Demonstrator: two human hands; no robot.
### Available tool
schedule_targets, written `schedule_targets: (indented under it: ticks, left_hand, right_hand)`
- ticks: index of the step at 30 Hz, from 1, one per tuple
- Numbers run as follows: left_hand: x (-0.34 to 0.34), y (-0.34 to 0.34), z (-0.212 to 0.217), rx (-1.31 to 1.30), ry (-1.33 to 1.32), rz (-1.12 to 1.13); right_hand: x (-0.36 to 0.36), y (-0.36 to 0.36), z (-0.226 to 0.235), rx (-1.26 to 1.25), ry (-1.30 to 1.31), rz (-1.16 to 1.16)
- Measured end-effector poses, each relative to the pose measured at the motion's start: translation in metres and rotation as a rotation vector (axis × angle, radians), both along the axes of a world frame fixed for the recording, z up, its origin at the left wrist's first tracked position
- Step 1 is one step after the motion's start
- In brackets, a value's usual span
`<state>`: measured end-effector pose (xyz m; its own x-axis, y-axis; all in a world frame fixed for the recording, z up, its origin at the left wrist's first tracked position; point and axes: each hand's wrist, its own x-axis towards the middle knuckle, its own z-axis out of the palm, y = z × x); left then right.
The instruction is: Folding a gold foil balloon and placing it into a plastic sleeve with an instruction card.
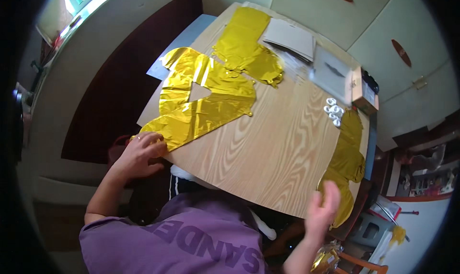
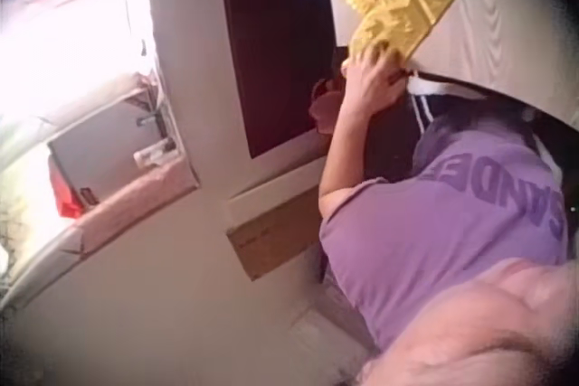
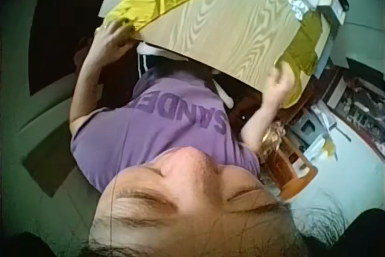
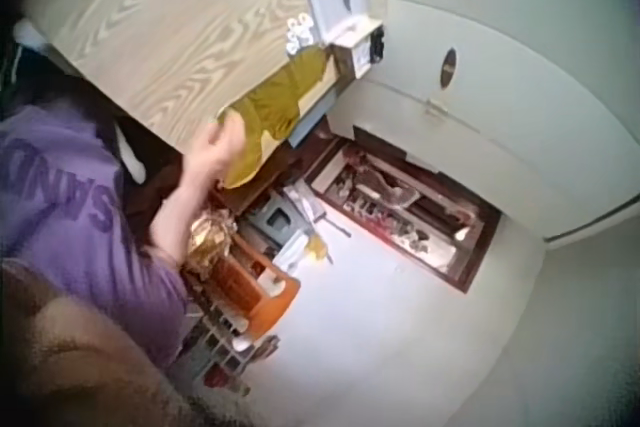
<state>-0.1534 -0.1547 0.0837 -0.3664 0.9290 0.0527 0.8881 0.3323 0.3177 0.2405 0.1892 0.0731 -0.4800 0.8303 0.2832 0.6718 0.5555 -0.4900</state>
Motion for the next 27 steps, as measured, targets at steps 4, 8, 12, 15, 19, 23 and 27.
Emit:
schedule_targets:
  ticks: [4,8,12,15,19,23,27]
  left_hand:
    - [-0.020,-0.028,-0.020,0.085,0.272,-0.111]
    - [-0.036,-0.042,-0.015,-0.016,0.207,-0.225]
    - [-0.052,-0.020,0.011,-0.268,-0.016,-0.236]
    - [-0.073,-0.012,0.004,-0.135,-0.254,-0.189]
    - [-0.086,0.019,0.030,-0.386,-0.506,0.044]
    - [-0.108,0.034,0.031,-0.584,-0.669,0.113]
    - [-0.117,0.031,0.019,-0.504,-0.797,0.103]
  right_hand:
    - [-0.122,-0.045,0.002,-0.138,0.031,0.564]
    - [-0.226,-0.052,-0.012,0.013,0.060,0.909]
    - [-0.272,-0.073,-0.021,0.163,0.041,1.066]
    - [-0.279,-0.094,-0.023,0.159,0.102,1.131]
    - [-0.274,-0.116,-0.024,0.099,0.215,1.149]
    - [-0.280,-0.137,-0.037,0.113,0.219,1.180]
    - [-0.287,-0.149,-0.049,0.144,0.062,1.124]
